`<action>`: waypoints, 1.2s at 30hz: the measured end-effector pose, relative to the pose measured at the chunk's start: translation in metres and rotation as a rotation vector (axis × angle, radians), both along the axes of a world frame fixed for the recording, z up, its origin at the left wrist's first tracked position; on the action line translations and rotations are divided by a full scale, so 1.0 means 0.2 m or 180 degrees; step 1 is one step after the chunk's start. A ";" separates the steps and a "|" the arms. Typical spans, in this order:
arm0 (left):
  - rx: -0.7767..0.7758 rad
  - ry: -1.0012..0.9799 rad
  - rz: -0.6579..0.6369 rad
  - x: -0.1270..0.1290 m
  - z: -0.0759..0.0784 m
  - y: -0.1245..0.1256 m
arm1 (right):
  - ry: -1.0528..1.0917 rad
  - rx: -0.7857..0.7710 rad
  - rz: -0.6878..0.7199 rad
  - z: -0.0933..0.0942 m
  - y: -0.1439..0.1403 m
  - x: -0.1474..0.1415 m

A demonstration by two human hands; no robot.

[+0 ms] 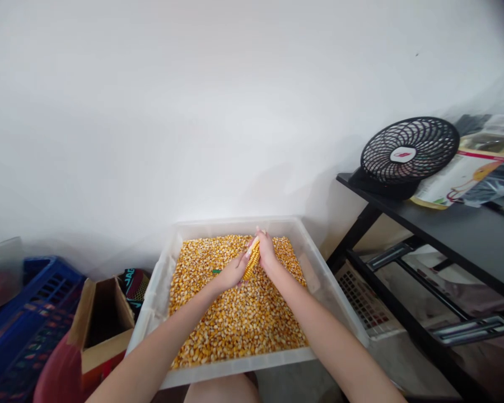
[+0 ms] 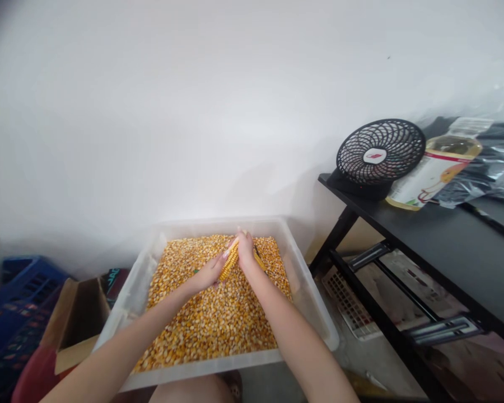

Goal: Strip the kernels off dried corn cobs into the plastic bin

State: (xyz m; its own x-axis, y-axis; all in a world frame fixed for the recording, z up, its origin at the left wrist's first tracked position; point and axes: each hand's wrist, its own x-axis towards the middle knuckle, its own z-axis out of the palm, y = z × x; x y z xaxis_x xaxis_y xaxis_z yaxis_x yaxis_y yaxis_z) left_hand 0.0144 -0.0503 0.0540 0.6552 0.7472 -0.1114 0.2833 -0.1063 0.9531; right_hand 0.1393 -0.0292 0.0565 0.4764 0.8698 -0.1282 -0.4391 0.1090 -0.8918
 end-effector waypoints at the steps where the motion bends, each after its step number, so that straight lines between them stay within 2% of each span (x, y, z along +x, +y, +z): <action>1: -0.0080 -0.0032 0.0025 0.00 0.00 0.00 | -0.0001 0.0049 0.0062 0.00 0.00 0.00; 6: -0.0395 -0.0371 0.0290 -0.01 0.00 0.02 | 0.0174 0.0205 0.0609 -0.01 0.01 -0.02; 11: -0.1244 -0.0857 0.0432 -0.01 0.01 0.06 | 0.0509 0.0364 0.1603 0.01 0.01 -0.05; 14: -0.1654 -0.1119 0.0756 -0.02 0.02 0.10 | 0.0404 0.0560 0.1759 0.01 0.00 -0.06; 17: -0.1823 -0.1253 0.0879 -0.04 0.03 0.13 | 0.0327 0.0493 0.1748 0.00 -0.01 -0.09; 19: -0.1861 -0.1244 0.0878 -0.04 0.03 0.13 | 0.0262 0.0384 0.1641 0.00 -0.01 -0.10; 22: -0.1675 -0.1131 0.0974 -0.03 0.01 0.11 | 0.0063 0.0369 0.1169 -0.02 -0.02 -0.14; 30: -0.0482 -0.0695 0.1494 0.02 -0.09 0.03 | -0.0310 0.0086 -0.0024 -0.10 -0.06 -0.27; 33: -0.0346 -0.0711 0.1560 0.03 -0.12 0.03 | -0.0422 -0.0076 -0.0239 -0.10 -0.07 -0.28; 36: -0.0417 -0.0796 0.1436 0.03 -0.13 0.03 | -0.0453 -0.0220 -0.0299 -0.10 -0.07 -0.28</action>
State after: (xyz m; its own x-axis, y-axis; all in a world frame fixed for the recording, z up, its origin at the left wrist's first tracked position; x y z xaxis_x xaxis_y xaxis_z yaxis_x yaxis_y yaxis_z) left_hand 0.0198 -0.0444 0.0272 0.2902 0.9513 -0.1042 0.0358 0.0980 0.9945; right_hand 0.0837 -0.0433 0.0360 0.5728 0.8120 -0.1117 -0.2987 0.0799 -0.9510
